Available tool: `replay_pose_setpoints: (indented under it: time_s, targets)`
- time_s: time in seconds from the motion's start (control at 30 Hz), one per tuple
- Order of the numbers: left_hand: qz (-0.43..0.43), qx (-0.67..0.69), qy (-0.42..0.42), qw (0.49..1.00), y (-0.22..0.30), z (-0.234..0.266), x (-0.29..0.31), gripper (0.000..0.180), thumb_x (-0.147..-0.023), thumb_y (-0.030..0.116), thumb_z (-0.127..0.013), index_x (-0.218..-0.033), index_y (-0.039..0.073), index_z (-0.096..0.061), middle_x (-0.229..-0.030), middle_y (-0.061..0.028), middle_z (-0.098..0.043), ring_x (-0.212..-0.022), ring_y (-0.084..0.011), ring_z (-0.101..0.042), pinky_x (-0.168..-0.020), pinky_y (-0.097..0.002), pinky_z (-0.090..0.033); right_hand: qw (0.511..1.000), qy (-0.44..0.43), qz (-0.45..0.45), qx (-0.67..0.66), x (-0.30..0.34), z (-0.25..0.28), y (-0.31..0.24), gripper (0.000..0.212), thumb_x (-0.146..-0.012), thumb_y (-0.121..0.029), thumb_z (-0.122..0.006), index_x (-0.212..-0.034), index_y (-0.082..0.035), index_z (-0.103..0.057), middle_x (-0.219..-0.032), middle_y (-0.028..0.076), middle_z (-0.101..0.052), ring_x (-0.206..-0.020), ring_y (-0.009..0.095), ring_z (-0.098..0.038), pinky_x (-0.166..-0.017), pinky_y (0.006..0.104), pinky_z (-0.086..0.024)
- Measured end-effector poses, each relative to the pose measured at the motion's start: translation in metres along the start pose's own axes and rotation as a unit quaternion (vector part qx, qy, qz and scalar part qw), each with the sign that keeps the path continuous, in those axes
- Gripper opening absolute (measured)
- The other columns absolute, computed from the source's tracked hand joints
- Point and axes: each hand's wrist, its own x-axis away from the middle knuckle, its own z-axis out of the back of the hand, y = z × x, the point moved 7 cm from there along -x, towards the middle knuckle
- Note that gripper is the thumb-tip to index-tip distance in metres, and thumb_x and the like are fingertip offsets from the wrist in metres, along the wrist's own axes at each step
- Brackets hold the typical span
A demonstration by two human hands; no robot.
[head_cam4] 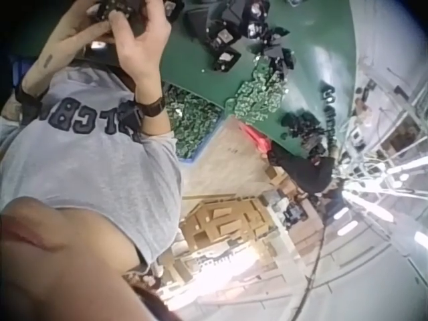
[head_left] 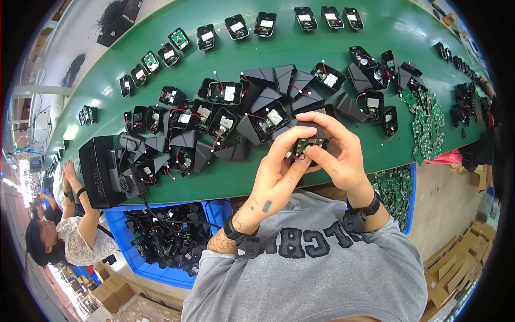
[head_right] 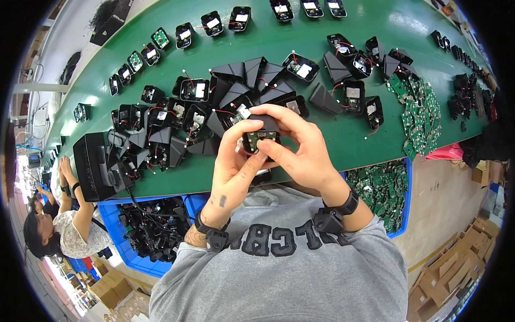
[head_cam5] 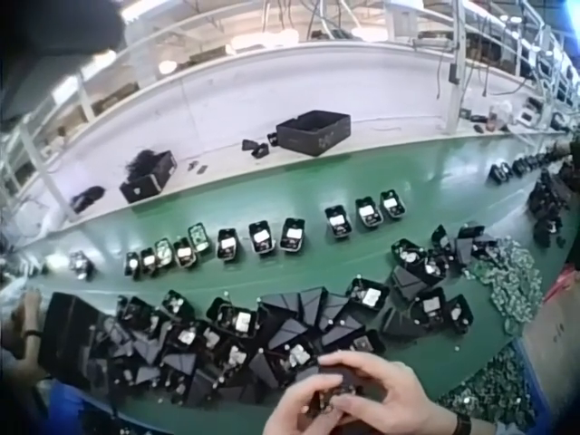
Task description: Assembling small electronic circuit boards into plastic housings on a factory production line.
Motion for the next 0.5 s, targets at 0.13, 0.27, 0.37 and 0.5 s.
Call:
replay_pose_setpoints:
  time_s: [0.13,0.27,0.37,0.5]
  targets:
    - [0.001,-0.022,0.0,1.0,-0.001,-0.003,-0.002,0.035,-0.096,0.0,-0.048,-0.131,0.005,-0.044,-0.129,-0.0056,-0.042,-0.11,-0.0141,-0.051,-0.091,-0.0334,-0.055,1.0,0.01,-0.006,-0.019,0.001,0.003,0.007,0.046,-0.084,-0.003,-0.064,-0.128,0.004,-0.05,-0.12,0.01,-0.057,-0.103,0.014,-0.057,-0.089,0.0277,-0.046]
    - [-0.087,-0.072,0.014,0.993,-0.007,0.007,-0.006,0.036,-0.095,0.0,-0.051,-0.13,0.006,-0.042,-0.126,-0.0066,-0.045,-0.109,-0.0156,-0.052,-0.09,-0.0313,-0.052,0.999,0.014,-0.001,0.035,-0.002,0.002,0.009,0.045,-0.084,-0.002,-0.063,-0.128,0.004,-0.05,-0.12,0.01,-0.056,-0.103,0.014,-0.057,-0.089,0.0277,-0.046]
    - [-0.113,-0.094,0.026,0.989,-0.014,0.01,-0.002,0.038,-0.094,0.0,-0.052,-0.129,0.006,-0.038,-0.123,-0.009,-0.046,-0.107,-0.0181,-0.054,-0.086,-0.032,-0.054,0.999,0.016,0.013,0.042,-0.003,-0.003,0.006,0.045,-0.085,-0.002,-0.063,-0.128,0.004,-0.05,-0.119,0.01,-0.057,-0.104,0.014,-0.057,-0.089,0.0275,-0.046]
    - [-0.142,-0.142,0.05,0.978,-0.01,0.013,0.003,0.038,-0.095,0.0,-0.05,-0.13,0.007,-0.035,-0.122,-0.0125,-0.046,-0.102,-0.0217,-0.058,-0.084,-0.0345,-0.056,0.994,0.022,0.073,0.073,-0.004,-0.008,-0.006,0.049,-0.084,-0.002,-0.063,-0.13,0.003,-0.048,-0.122,0.011,-0.058,-0.105,0.014,-0.057,-0.091,0.0282,-0.045]
